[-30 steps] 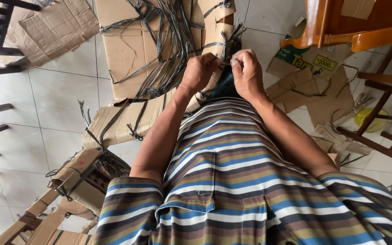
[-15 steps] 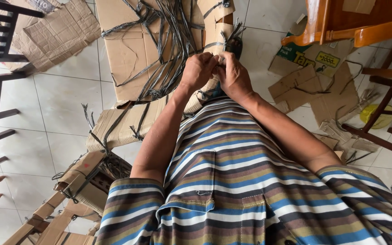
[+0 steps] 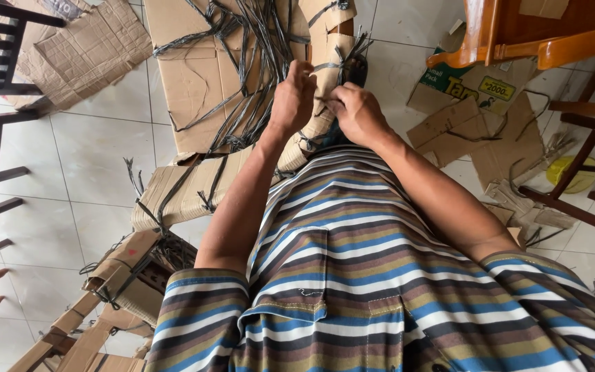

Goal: Wrapping a curved wooden furniture frame with protective cardboard strips and securing them by tying black plastic straps.

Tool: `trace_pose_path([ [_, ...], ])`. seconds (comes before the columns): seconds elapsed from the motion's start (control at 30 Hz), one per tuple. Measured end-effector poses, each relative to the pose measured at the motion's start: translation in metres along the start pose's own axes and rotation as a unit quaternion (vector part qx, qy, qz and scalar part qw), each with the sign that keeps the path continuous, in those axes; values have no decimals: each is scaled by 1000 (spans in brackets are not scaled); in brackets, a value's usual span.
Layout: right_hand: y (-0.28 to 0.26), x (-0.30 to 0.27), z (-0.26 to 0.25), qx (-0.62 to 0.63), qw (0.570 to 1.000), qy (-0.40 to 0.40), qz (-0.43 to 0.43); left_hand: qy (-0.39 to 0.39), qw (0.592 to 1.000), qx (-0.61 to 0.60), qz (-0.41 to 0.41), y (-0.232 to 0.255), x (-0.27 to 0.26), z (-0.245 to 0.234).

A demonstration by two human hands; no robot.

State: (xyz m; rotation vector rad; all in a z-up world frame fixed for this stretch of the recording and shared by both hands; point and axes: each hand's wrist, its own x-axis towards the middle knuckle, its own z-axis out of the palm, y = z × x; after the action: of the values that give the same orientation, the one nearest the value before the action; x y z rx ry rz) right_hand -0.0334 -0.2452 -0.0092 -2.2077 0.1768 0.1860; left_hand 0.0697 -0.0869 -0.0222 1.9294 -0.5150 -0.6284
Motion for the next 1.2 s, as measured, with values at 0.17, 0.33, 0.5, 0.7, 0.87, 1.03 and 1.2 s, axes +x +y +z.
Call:
trace_pose_path([
  [0.17,6,-5,-6,15,998,38,45,-19,999,38,-25,21,-30,4],
  [0.33,-3,-2,-6,26,996,36,83,-40,992,104,-52,-24,-30,25],
  [0.5,33,-9,-10,-67,988,16,140,-16,986,156,-55,-49,-33,5],
  [0.7,65,-35,-1,34,981,46,185,-59,990,25,-126,-56,-35,-8],
  [0.87,52,-47,-7,49,983,61,168,-49,966,-222,-124,21,-32,-15],
  [1.03,22,-49,-24,72,989,84,95,-51,960,-245,-122,29,-22,3],
  [1.2,-8,-35,-30,62,993,105,5,-89,985,-140,-51,16,-26,11],
])
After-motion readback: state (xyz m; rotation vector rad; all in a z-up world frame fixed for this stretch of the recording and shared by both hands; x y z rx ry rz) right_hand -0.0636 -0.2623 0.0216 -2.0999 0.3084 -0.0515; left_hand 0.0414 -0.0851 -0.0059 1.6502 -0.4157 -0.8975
